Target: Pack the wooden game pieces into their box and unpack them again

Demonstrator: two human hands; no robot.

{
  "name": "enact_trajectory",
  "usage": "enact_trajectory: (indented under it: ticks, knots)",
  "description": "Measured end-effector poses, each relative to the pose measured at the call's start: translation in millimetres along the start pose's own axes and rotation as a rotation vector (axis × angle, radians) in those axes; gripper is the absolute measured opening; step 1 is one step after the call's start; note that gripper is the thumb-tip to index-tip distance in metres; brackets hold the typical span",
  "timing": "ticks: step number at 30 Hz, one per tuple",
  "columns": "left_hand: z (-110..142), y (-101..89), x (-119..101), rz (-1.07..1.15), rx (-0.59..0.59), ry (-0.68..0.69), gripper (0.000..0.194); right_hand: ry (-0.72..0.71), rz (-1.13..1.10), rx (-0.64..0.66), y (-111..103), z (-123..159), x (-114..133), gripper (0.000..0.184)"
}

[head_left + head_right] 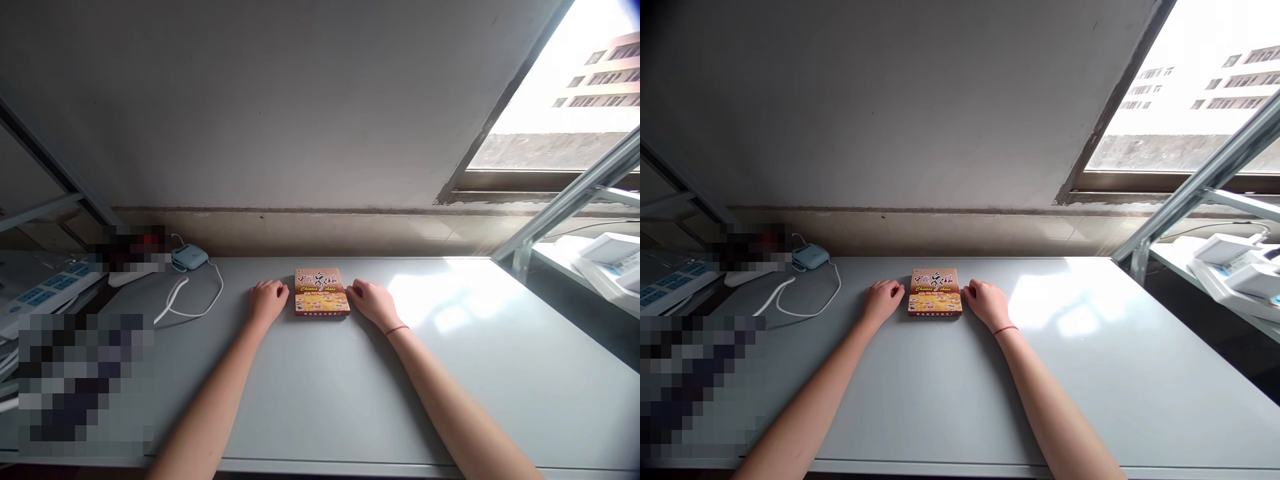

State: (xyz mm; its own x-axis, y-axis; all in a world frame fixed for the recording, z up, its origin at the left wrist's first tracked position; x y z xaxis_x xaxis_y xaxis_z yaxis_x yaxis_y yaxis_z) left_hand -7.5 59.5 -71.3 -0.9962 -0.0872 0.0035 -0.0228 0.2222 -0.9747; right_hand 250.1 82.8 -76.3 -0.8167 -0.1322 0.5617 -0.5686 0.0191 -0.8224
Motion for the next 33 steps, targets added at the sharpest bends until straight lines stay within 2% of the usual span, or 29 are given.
enact_trajectory:
  ticks: [8, 12, 18, 21, 24, 28, 33]
  knots:
    - [-0.1, 3.8, 0.7, 0.045, -0.057, 0.011, 0.027, 0.001, -0.021, 0.004, 0.2, -0.7, 0.4, 0.03]
    - [1.7, -6.0, -2.4, 0.108, -0.142, 0.024, 0.021, -0.002, -0.044, 0.005, 0.1, -0.4, 0.5, 0.03]
    - [16.3, -28.7, -30.8, 0.212, -0.229, 0.242, 0.016, 0.003, -0.14, 0.036, -5.7, 2.9, 4.4, 0.025]
    - [28.4, -24.8, -48.0, 0.256, -0.201, 0.389, 0.027, 0.013, -0.232, 0.069, -9.9, 6.2, 10.5, 0.032]
    - [36.5, -13.2, -56.0, 0.229, -0.116, 0.427, 0.051, 0.013, -0.328, 0.125, -12.2, 9.1, 17.7, 0.042]
    - [39.9, -5.1, -57.8, 0.162, -0.064, 0.42, 0.068, 0.008, -0.437, 0.168, -13.7, 10.1, 22.8, 0.045]
    - [39.8, -14.2, -59.1, 0.093, -0.137, 0.329, 0.073, -0.02, -0.747, 0.13, -22.5, 12.9, 31.5, 0.043]
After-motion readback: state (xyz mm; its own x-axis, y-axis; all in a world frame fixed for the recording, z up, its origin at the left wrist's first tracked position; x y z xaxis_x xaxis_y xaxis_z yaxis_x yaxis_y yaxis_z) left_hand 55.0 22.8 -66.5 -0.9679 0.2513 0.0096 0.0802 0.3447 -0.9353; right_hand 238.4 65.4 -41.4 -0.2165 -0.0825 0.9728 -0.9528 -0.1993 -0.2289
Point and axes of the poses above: each hand's wrist, its own z-axis away from the middle knuckle, its own y-axis out of the palm, x = y × z, the point moved 2 cm from there along -z, towards the middle knuckle, and after that the axes turned 15 degrees about -z, right-handed, at the moved point
